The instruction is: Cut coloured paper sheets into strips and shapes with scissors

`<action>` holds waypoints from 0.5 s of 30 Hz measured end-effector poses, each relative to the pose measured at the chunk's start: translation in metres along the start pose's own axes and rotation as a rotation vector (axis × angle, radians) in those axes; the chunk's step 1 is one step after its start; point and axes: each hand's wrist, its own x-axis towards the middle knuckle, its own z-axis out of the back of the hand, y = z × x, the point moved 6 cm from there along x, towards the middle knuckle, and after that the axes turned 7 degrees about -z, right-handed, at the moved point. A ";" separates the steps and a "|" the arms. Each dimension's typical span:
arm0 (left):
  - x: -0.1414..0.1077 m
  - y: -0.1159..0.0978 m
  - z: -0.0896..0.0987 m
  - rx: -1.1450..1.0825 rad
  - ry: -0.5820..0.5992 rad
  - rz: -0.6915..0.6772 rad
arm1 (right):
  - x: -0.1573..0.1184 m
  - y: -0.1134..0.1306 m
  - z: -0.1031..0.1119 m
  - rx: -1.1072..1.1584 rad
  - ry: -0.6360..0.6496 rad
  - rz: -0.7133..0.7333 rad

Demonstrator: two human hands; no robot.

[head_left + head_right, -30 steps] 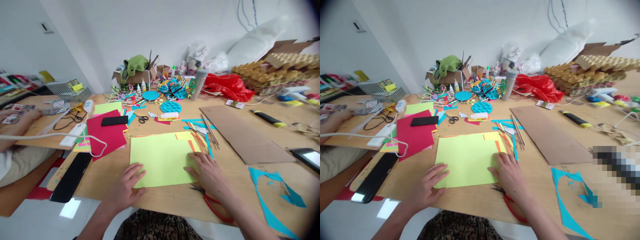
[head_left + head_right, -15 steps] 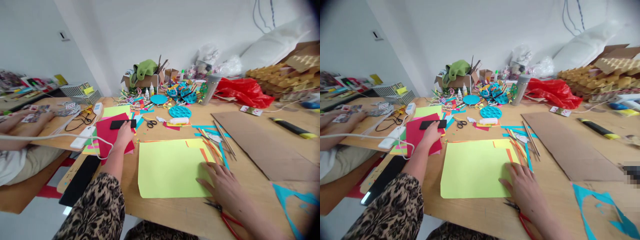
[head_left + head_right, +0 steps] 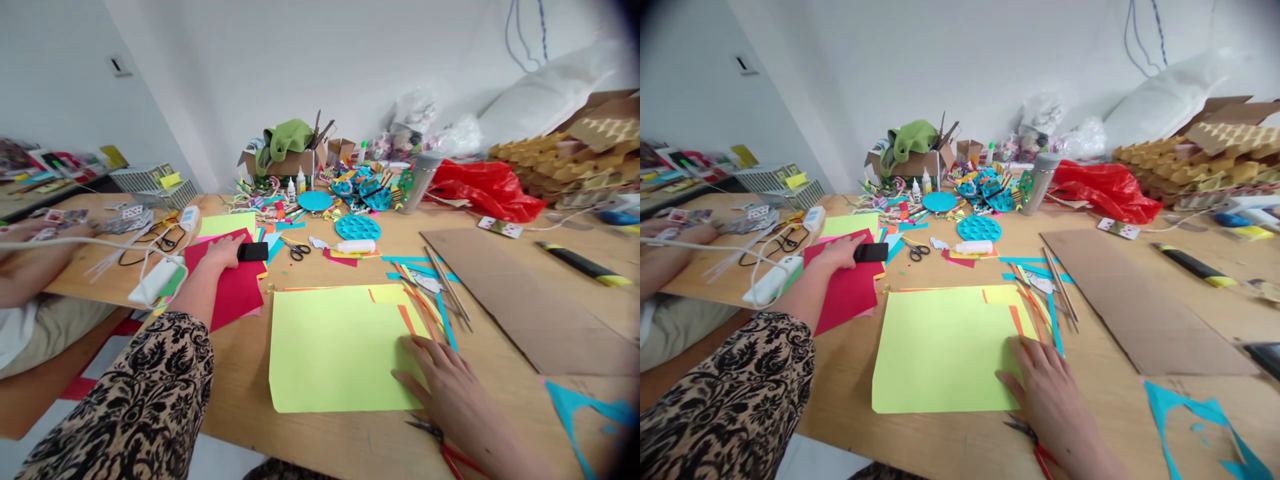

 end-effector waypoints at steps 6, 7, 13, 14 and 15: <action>-0.002 0.004 -0.002 0.014 -0.007 -0.045 | 0.000 0.002 0.001 -0.011 0.001 0.005; -0.002 0.005 -0.001 0.013 -0.007 -0.037 | 0.000 0.002 0.002 -0.012 0.003 0.006; -0.014 -0.005 0.011 -0.034 -0.012 0.006 | 0.000 0.003 0.003 -0.018 -0.013 0.007; -0.017 -0.010 0.014 -0.047 -0.013 0.011 | 0.000 0.003 0.003 -0.020 -0.016 0.014; -0.020 -0.015 0.016 -0.060 -0.013 0.016 | 0.000 0.003 0.003 -0.022 -0.017 0.020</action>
